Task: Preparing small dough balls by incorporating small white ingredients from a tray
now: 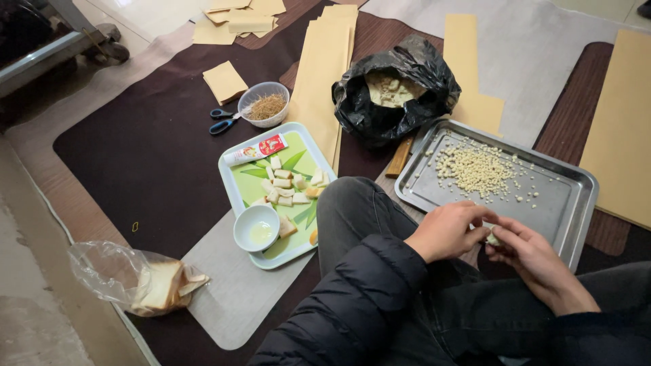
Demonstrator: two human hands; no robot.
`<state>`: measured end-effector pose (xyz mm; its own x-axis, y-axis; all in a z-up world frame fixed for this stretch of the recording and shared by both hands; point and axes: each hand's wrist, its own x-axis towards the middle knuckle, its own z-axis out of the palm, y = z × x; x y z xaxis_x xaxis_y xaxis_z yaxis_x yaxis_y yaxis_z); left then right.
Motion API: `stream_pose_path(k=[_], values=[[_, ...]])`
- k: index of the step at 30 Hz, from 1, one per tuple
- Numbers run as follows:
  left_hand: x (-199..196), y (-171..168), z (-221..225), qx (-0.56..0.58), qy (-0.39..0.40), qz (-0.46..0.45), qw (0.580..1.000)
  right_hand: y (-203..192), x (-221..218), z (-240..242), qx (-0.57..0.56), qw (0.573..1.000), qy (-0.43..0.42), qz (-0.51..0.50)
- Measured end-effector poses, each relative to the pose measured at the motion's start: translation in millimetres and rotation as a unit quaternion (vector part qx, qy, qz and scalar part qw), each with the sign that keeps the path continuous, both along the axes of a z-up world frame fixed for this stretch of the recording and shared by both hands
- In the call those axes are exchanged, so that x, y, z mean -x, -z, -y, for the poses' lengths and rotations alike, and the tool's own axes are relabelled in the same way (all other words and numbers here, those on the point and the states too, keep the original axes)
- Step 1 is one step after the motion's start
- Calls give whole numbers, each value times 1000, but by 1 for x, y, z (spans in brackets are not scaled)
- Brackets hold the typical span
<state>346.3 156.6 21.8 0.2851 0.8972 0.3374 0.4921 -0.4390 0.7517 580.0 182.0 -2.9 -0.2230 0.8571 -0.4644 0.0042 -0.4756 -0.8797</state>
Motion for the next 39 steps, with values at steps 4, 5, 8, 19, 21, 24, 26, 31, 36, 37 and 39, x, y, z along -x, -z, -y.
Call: stream_pose_path(k=[4, 5, 8, 19, 21, 24, 26, 31, 36, 37, 39], values=[[-1, 5, 1, -17, -3, -27, 999, -4, 3, 4, 5, 1000, -4, 17], [-1, 4, 1, -34, -4, -30, 999, -2, 2, 4, -3, 1000, -11, 12], [-1, 4, -1, -42, -14, -22, 999, 13, -6, -3, -3, 1000, -16, -1], [-2, -5, 3, -30, -21, -22, 999, 9, -3, 1, 16, 999, -5, 31], [0, -9, 6, -31, -23, -15, 999, 12, -2, 1, 17, 999, -4, 28], [-3, -9, 5, -25, -26, 1, 999, 22, -9, -3, -1, 1000, 3, 28], [-5, -3, 1, -36, -53, 35, 997, 36, -16, -8, -20, 999, -16, 23], [4, -30, 5, 4, -91, 55, 994, 11, -4, 1, -33, 999, 5, 41], [3, -15, 4, -14, -79, 18, 997, 26, -12, -6, -32, 999, 28, 23], [2, -10, 2, -13, -65, -8, 998, 27, -13, -6, -34, 999, 32, 17], [2, 2, -1, -12, -48, -36, 998, 33, -14, -8, -35, 999, 38, 10]])
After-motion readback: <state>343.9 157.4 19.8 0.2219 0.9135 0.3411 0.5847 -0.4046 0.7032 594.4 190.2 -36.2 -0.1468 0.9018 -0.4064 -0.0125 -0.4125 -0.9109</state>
